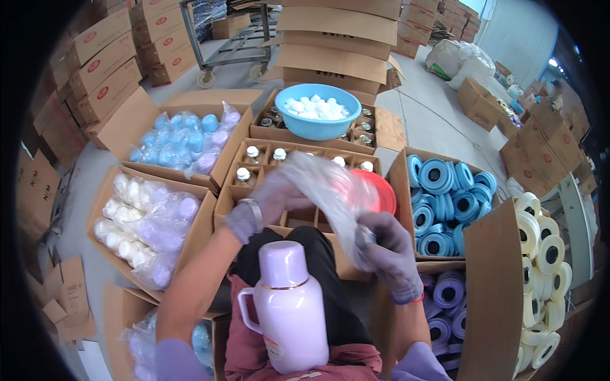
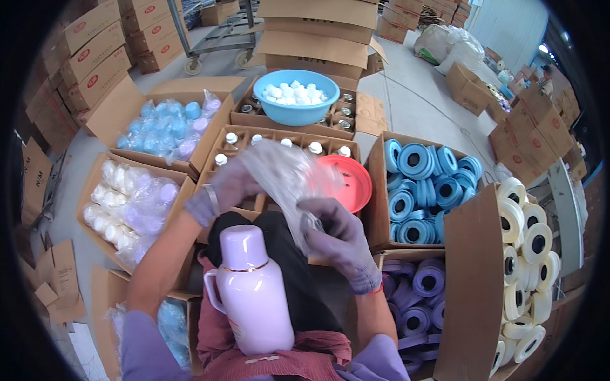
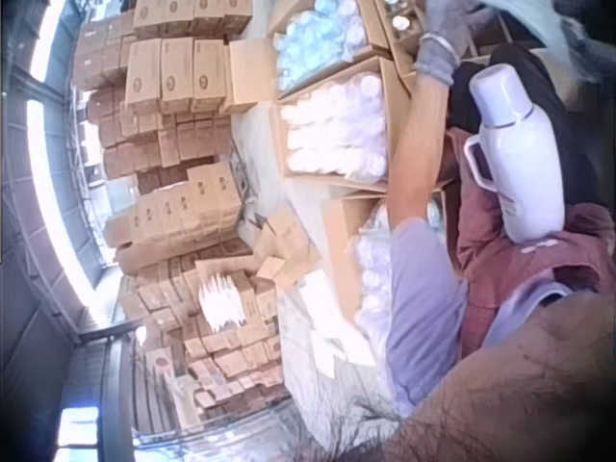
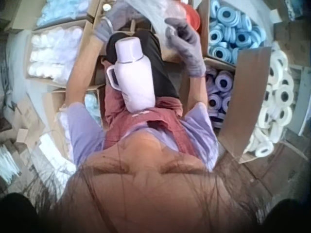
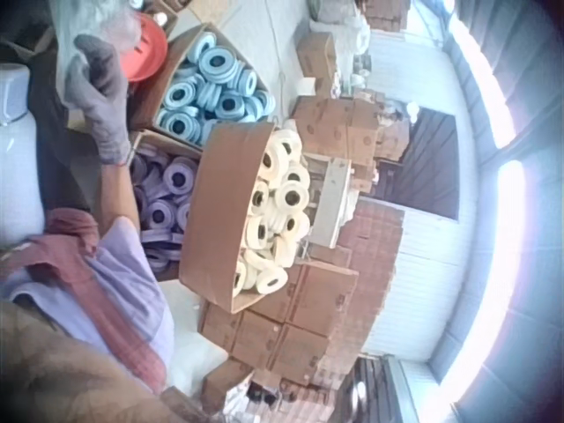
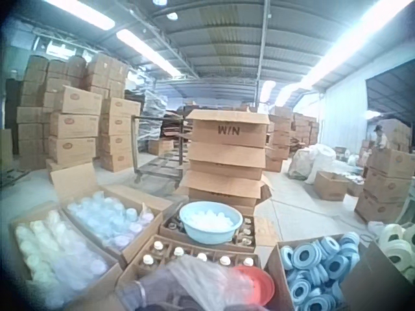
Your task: The person assembles thermos bottles by inserting inner liners, screwing on lids, and placing rubber seals. They then wrap each completed bottle in plastic and place it into a cardboard box. The process is repeated for multiple bottles of different colors.
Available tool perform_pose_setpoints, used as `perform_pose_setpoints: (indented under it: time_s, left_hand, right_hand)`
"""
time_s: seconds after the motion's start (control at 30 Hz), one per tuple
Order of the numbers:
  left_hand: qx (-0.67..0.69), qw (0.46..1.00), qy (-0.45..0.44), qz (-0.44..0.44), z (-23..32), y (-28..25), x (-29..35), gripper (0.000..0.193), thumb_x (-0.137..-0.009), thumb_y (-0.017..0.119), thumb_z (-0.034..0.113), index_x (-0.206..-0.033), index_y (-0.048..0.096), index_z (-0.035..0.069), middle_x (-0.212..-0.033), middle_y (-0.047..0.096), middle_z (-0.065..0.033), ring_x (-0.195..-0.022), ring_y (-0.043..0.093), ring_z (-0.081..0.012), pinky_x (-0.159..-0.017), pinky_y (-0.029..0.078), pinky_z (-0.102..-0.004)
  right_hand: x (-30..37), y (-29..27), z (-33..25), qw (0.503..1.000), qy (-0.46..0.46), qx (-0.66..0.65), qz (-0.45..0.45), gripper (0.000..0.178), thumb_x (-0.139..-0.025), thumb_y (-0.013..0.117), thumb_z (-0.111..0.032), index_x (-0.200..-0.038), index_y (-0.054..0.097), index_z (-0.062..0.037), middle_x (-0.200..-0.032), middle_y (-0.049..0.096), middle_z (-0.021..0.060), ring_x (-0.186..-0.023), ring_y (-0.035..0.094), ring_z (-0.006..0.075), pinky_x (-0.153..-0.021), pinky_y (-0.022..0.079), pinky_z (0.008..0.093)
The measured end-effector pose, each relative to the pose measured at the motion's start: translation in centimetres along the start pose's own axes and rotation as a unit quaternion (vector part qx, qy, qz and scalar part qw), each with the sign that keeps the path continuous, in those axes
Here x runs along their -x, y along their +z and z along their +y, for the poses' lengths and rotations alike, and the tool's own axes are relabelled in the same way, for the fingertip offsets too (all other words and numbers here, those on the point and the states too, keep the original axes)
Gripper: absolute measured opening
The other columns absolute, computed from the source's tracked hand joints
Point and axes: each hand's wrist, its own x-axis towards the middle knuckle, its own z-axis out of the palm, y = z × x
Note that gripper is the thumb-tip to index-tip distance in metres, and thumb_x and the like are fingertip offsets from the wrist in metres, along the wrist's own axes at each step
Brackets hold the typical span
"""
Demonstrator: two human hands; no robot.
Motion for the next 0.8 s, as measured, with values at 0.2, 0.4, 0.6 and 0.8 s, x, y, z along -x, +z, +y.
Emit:
perform_pose_setpoints:
  time_s: [0.2, 0.4, 0.6, 0.8]
  left_hand:
    - [-0.420, 0.872, 0.061, 0.245, -6.1, -3.3, 15.1, 0.030, -0.099, 0.057, 0.022, -0.122, 0.058, 0.001, -0.107, 0.066, -0.0204, -0.092, 0.066, -0.0329, -0.081, 0.053, -0.0426]
    - [-0.477, 0.808, 0.065, 0.339, -9.6, 1.6, 22.9, 0.029, -0.091, 0.071, 0.026, -0.099, 0.063, -0.001, -0.072, 0.063, -0.0193, -0.059, 0.059, -0.0378, -0.053, 0.046, -0.0416]
    - [-0.416, 0.867, 0.135, 0.239, -6.6, 6.1, 23.8, 0.037, -0.084, 0.075, 0.018, -0.111, 0.059, -0.002, -0.075, 0.067, -0.0132, -0.066, 0.069, -0.0296, -0.063, 0.056, -0.0383]
    - [-0.277, 0.917, 0.030, 0.285, -17.8, 7.1, 34.9, 0.043, -0.098, 0.060, 0.012, -0.137, 0.048, -0.003, -0.122, 0.064, -0.0139, -0.107, 0.065, -0.0211, -0.095, 0.051, -0.0345]
  right_hand:
    - [-0.4, -0.8, 9.3, 0.961, 0.116, 0.247, -0.050, 0.018, -0.091, 0.067, -0.009, -0.105, 0.064, 0.0008, -0.083, 0.056, -0.0028, -0.071, 0.048, 0.0061, -0.062, 0.040, 0.0217]
    - [4.9, 1.2, 10.2, 0.966, -0.090, 0.232, -0.071, 0.011, -0.087, 0.067, -0.003, -0.097, 0.065, -0.0005, -0.091, 0.065, 0.0078, -0.094, 0.062, 0.0216, -0.090, 0.047, 0.0346]
    - [6.6, -0.5, 11.1, 0.922, -0.119, 0.368, 0.006, 0.013, -0.080, 0.062, 0.002, -0.092, 0.061, -0.0022, -0.114, 0.060, 0.0134, -0.110, 0.055, 0.0297, -0.096, 0.043, 0.0378]
    - [14.0, 0.0, 11.4, 0.786, -0.177, 0.524, -0.277, 0.025, -0.067, 0.066, -0.022, -0.088, 0.059, -0.0107, -0.098, 0.053, 0.0121, -0.097, 0.051, 0.0351, -0.096, 0.038, 0.0561]
